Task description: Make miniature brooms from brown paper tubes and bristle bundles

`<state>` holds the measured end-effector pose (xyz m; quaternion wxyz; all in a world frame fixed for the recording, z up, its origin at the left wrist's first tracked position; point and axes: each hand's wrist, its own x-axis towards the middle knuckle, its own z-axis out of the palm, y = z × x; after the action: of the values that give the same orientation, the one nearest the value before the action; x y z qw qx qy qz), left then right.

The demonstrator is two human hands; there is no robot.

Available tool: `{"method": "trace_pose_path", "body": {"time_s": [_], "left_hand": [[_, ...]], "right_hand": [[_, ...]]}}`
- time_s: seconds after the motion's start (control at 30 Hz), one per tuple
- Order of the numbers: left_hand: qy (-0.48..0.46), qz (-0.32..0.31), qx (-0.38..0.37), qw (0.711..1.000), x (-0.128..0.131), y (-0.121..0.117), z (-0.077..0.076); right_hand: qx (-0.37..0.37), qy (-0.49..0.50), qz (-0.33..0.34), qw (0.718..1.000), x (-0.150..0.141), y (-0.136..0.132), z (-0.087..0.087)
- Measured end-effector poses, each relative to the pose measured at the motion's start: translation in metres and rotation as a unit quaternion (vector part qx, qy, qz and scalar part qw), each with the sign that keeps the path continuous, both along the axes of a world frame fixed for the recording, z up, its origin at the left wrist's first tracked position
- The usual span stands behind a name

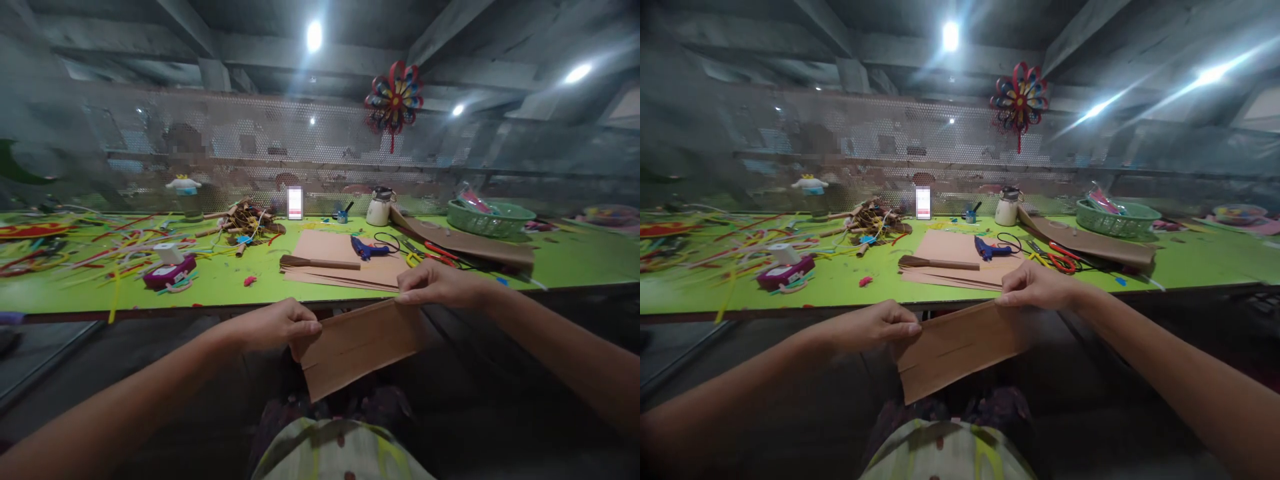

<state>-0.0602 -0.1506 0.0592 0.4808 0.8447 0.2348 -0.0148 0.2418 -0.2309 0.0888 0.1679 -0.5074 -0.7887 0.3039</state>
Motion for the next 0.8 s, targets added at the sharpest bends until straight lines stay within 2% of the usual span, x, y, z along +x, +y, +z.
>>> {"method": "trace_pose_path", "body": {"time_s": [0.13, 0.23, 0.47, 0.57, 0.63, 0.7, 0.77, 0.8], "left_hand": [[-0.008, 0.01, -0.045, 0.999, -0.014, 0.0, -0.005], [-0.03, 0.029, -0.057, 0.997, -0.021, 0.005, -0.01], [-0.099, 0.135, -0.019, 0.986, -0.034, 0.023, -0.04], [-0.126, 0.193, -0.01, 0.973, -0.038, 0.031, -0.046], [-0.136, 0.228, 0.003, 0.964, -0.037, 0.041, -0.04], [-0.124, 0.236, 0.038, 0.963, -0.029, 0.055, -0.026], [-0.106, 0.206, 0.124, 0.965, -0.014, 0.071, -0.003], [-0.099, 0.164, 0.175, 0.966, -0.003, 0.078, 0.01]], "right_hand": [[-0.022, 0.013, -0.02, 0.999, -0.004, 0.003, -0.007], [-0.027, 0.049, -0.054, 0.997, -0.009, 0.005, -0.018], [-0.04, 0.16, -0.131, 0.978, -0.022, -0.008, -0.071], [-0.042, 0.218, -0.152, 0.963, -0.032, -0.014, -0.094], [-0.055, 0.266, -0.176, 0.946, -0.046, -0.015, -0.109], [-0.08, 0.318, -0.209, 0.921, -0.067, -0.014, -0.125], [-0.122, 0.361, -0.221, 0.898, -0.092, -0.011, -0.139], [-0.156, 0.375, -0.219, 0.887, -0.104, -0.009, -0.145]]}}
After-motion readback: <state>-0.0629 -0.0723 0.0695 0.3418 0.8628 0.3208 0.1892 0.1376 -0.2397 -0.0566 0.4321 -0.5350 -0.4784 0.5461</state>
